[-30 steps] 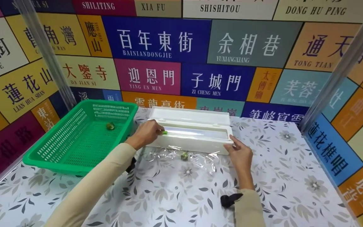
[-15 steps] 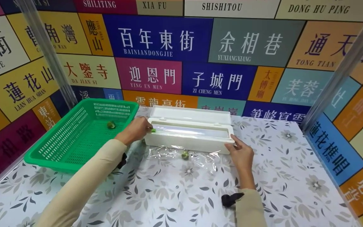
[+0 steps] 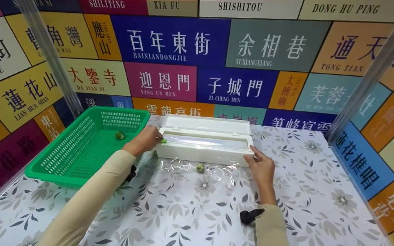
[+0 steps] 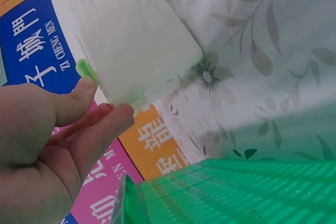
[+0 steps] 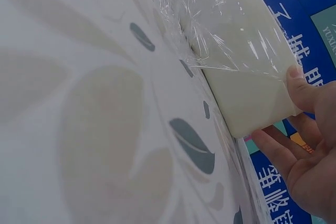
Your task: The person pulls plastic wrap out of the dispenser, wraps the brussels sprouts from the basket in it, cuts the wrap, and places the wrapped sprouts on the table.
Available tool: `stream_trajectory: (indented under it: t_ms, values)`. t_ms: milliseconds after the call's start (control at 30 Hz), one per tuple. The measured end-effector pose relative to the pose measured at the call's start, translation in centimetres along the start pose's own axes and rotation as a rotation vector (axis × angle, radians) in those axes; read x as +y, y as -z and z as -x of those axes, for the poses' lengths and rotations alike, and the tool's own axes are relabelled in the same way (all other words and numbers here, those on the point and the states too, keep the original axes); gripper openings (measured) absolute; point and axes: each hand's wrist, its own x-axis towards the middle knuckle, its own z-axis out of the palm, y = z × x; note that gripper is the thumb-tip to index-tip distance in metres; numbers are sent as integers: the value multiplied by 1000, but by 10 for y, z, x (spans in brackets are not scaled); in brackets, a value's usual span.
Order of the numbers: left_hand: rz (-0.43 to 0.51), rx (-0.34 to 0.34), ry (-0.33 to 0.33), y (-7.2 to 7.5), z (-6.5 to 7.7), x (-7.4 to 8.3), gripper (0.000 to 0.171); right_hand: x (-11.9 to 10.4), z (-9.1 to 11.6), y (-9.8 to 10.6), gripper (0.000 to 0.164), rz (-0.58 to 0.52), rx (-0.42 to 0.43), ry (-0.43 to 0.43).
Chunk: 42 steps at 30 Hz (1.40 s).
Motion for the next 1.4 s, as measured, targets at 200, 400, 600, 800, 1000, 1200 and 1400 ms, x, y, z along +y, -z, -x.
stream_trajectory:
  t_ms: [200, 400, 600, 800, 1000, 1200, 1400]
  values:
    - [-33, -18, 21, 3, -1, -1, 17, 0, 0, 1, 50, 11, 0, -17]
    - [-41, 11, -44, 6, 1, -7, 17, 0, 0, 2, 50, 0, 2, -15]
    - [-22, -22, -21, 4, 2, -12, 20, 1, 0, 4, 51, 18, -2, -24]
    - [-46, 3, -6, 3, 2, -12, 18, 2, -1, 2, 50, 18, 2, -10]
    - [-25, 5, 27, 3, 3, -7, 20, 1, -1, 2, 48, -3, 10, -1]
    - [-85, 105, 17, 4, 8, 0, 17, -2, -1, 2, 51, -26, -6, 2]
    - [-60, 165, -63, 2, 11, 11, 12, -10, 0, 8, 57, 24, -104, -44]
